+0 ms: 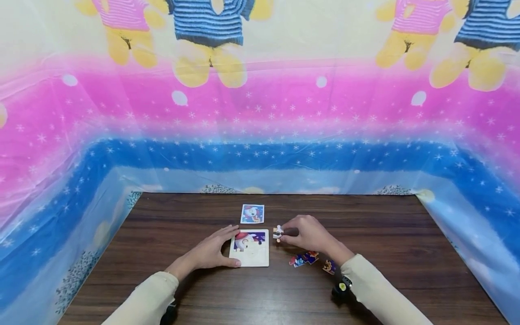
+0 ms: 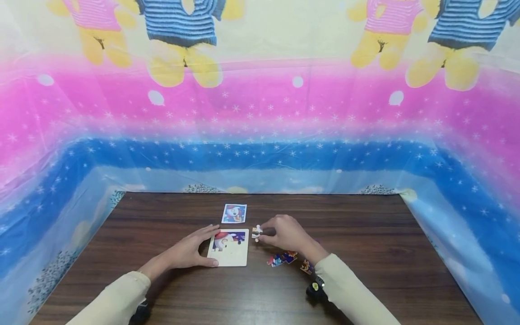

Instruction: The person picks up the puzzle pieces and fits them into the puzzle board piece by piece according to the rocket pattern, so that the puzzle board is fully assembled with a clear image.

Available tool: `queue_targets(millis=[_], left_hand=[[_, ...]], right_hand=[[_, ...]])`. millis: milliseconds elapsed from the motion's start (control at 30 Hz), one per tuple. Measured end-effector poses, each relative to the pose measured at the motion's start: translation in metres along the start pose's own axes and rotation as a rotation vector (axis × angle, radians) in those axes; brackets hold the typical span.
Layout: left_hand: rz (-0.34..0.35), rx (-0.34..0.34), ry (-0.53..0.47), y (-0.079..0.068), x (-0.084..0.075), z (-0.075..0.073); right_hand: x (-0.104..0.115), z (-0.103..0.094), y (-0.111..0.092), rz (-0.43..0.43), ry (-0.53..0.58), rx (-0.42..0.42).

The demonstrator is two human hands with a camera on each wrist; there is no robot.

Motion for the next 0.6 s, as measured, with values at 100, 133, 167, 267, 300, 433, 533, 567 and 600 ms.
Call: queue_targets(millis=[100,133,167,267,300,433,533,567,600], left_hand=[[0.001,0.002,0.002,0.0,0.0,0.0],[0.001,0.003,0.002,0.0,0.0,0.0],[0.0,0.004,0.002,0.0,0.0,0.0],[-0.002,0.007,0.001,0.0,0.0,0.0],[-0.004,0.008,0.0,0.0,0.0,0.0],[-0.01,0.01,-0.004,0.0,0.0,0.0],[-0.016,0.012,-0.007,0.0,0.0,0.0],[-0.018,0.012,-0.008,0.0,0.001,0.0],[-0.018,0.012,-0.011,0.0,0.001,0.0]], right_hand=[[0.01,0.007,0.005,-0.014,0.008,0.013],[0.012,0.009,0.006,-0.016,0.014,0.017],[0.015,0.012,0.008,-0.02,0.018,0.021],[0.024,0.017,0.013,-0.039,0.028,0.024],[0.026,0.019,0.015,-0.046,0.027,0.024],[0.036,0.027,0.021,-0.077,0.021,0.029],[0.041,0.033,0.025,-0.087,0.019,0.042],[0.043,0.035,0.026,-0.086,0.021,0.048],[0.044,0.037,0.027,-0.087,0.022,0.054]])
Point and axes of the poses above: each hand's wrist, its own y-axis towards the middle knuckle, its own z-axis out of the palm, x = y × z, the point moved 9 cm from there along y, towards the middle knuckle, and after that the axes turned 4 degrees about -x, right-handed, at the moved point
